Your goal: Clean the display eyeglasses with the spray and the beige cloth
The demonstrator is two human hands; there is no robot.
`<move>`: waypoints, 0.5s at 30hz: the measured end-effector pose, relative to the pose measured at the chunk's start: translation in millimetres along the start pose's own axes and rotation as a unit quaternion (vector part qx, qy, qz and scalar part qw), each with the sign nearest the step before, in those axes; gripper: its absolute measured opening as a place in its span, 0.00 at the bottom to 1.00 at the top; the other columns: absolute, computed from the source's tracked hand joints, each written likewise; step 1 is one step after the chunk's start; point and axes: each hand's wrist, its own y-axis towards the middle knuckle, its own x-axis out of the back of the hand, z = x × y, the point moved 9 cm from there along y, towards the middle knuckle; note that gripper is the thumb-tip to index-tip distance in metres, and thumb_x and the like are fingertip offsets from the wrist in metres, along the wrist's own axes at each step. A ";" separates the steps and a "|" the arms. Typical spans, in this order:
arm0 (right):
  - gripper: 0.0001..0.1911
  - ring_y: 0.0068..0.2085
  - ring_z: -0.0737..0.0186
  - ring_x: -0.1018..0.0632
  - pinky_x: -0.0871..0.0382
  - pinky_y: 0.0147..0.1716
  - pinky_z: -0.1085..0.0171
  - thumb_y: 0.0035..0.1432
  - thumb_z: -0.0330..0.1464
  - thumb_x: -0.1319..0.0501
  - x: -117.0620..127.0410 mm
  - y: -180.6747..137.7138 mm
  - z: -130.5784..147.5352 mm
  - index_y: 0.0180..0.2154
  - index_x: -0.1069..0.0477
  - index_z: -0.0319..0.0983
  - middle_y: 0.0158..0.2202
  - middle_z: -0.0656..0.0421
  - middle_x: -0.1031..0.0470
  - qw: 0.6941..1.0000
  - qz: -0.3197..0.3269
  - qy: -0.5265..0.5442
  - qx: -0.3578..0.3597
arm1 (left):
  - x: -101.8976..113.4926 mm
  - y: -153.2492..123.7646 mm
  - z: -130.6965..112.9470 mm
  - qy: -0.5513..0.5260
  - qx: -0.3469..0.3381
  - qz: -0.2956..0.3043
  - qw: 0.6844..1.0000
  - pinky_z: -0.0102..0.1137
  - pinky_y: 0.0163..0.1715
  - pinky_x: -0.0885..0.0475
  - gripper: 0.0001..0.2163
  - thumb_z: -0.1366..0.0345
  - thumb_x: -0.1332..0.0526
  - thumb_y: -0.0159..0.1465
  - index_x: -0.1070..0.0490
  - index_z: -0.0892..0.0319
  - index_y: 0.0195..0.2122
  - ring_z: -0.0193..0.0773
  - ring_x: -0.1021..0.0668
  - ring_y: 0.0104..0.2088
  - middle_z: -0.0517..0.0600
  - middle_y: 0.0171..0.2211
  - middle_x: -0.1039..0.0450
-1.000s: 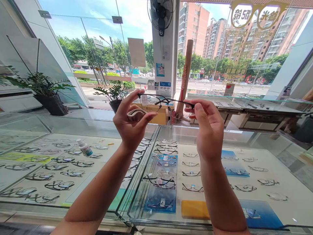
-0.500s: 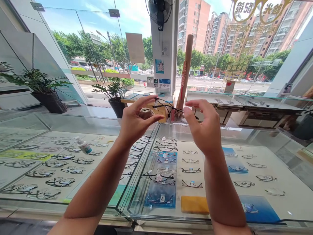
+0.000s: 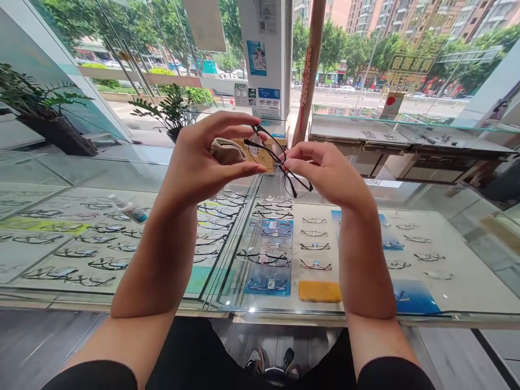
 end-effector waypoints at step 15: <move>0.09 0.39 0.55 0.16 0.15 0.44 0.51 0.66 0.40 0.28 7.1 1.0 1.5 0.36 0.17 0.43 0.35 0.58 0.16 0.991 -0.115 -0.035 0.055 | -3.8 -11.4 -24.7 0.102 -0.021 -0.083 0.991 0.33 0.33 0.25 0.10 0.55 0.24 0.67 0.19 0.55 0.39 0.39 0.20 0.35 0.49 0.34 0.19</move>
